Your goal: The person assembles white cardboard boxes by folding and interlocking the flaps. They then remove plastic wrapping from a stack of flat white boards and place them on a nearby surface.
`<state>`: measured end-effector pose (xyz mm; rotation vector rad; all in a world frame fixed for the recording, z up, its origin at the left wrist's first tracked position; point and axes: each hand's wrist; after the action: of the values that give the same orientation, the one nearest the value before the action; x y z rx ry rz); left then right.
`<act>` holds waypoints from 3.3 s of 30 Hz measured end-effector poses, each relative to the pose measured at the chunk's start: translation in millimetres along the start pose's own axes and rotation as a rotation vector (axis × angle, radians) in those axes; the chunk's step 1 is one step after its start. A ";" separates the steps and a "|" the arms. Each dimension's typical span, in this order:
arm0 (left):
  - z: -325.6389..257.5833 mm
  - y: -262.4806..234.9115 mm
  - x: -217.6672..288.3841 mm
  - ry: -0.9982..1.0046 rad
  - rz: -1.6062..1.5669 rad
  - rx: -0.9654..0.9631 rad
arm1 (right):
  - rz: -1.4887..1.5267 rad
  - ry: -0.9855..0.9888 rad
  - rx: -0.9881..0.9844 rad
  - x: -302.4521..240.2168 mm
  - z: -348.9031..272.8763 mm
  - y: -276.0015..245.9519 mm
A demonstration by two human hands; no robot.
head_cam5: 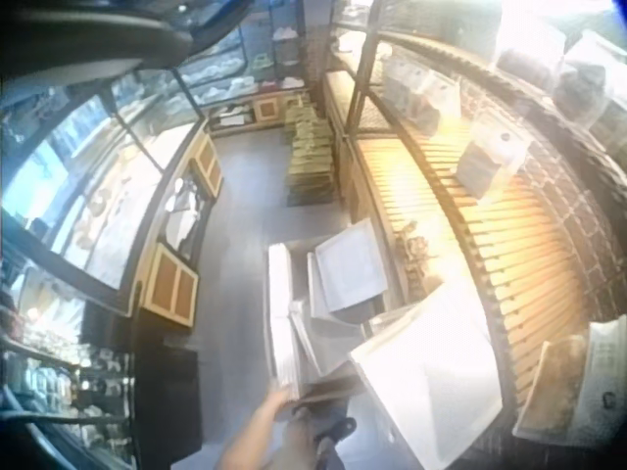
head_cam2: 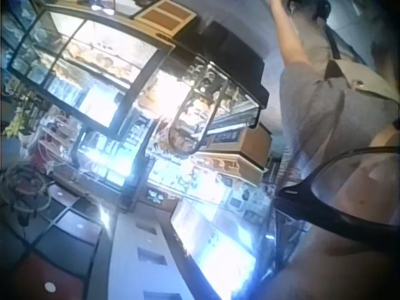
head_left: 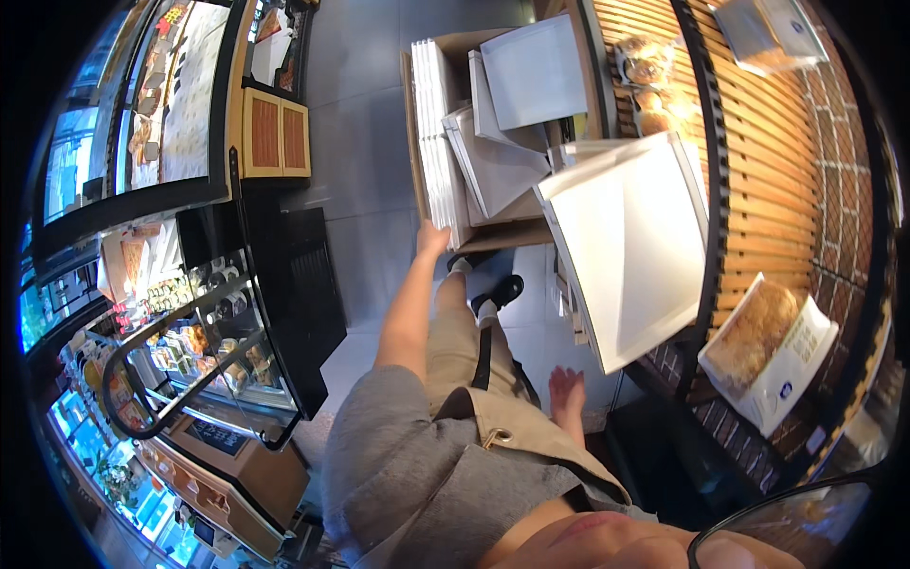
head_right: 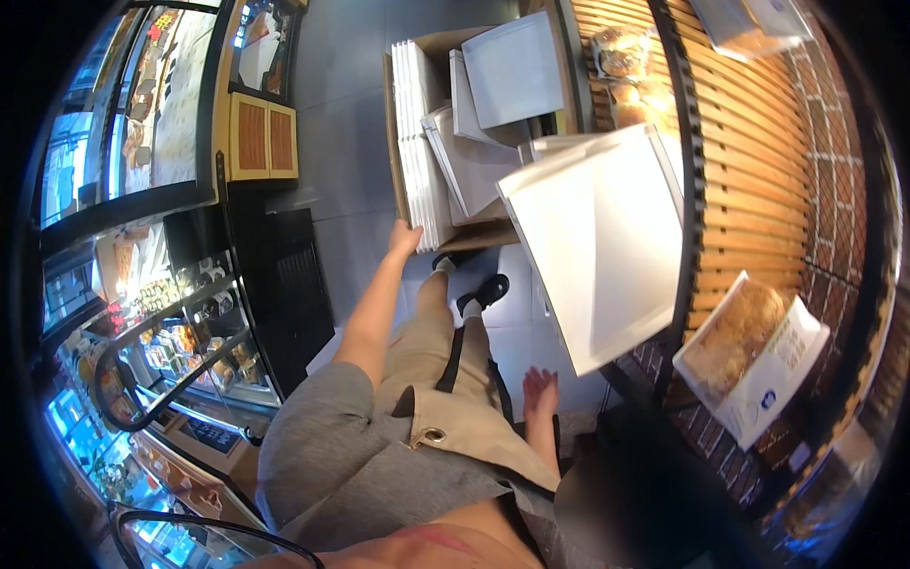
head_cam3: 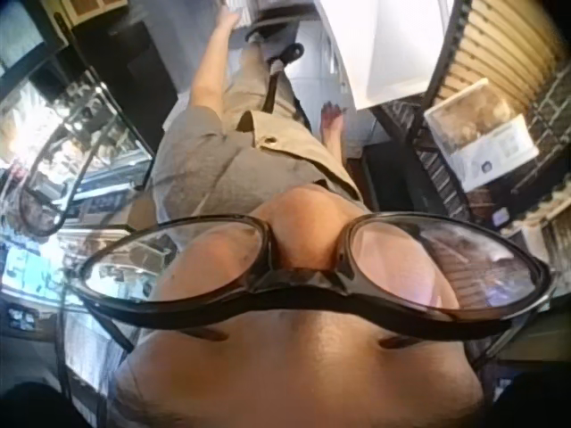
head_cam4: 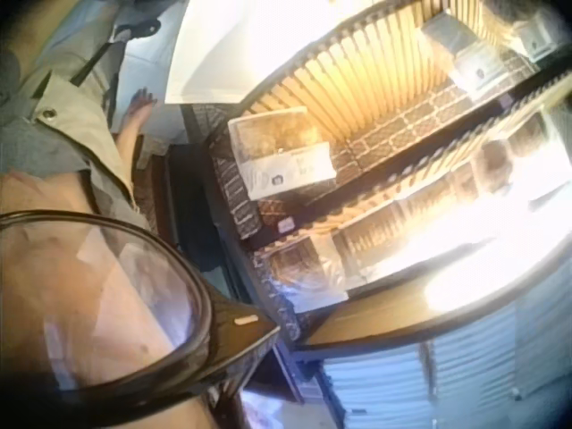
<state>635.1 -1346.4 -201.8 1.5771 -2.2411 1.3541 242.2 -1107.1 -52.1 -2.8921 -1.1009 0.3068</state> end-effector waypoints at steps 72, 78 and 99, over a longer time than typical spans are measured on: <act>-400.1 -119.0 213.7 0.740 -0.137 -1.727 | 0.955 -0.912 0.415 335.1 -320.4 -41.5; -527.0 -62.3 74.5 1.184 0.529 -1.910 | 1.469 -0.722 0.735 526.7 -333.3 -40.3; -942.4 266.2 -345.2 1.138 0.967 -2.714 | 1.863 -0.222 1.234 746.8 -173.8 -322.5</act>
<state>213.1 -425.9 28.1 -0.9739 -1.2813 -1.0024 609.9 -364.5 21.8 -1.6761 1.5174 0.8053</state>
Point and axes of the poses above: each hand's wrist, its own z-axis towards the middle knuckle, its own y-axis out of the palm, x = y × z, and after that the axes turned 9 degrees about y, right-handed
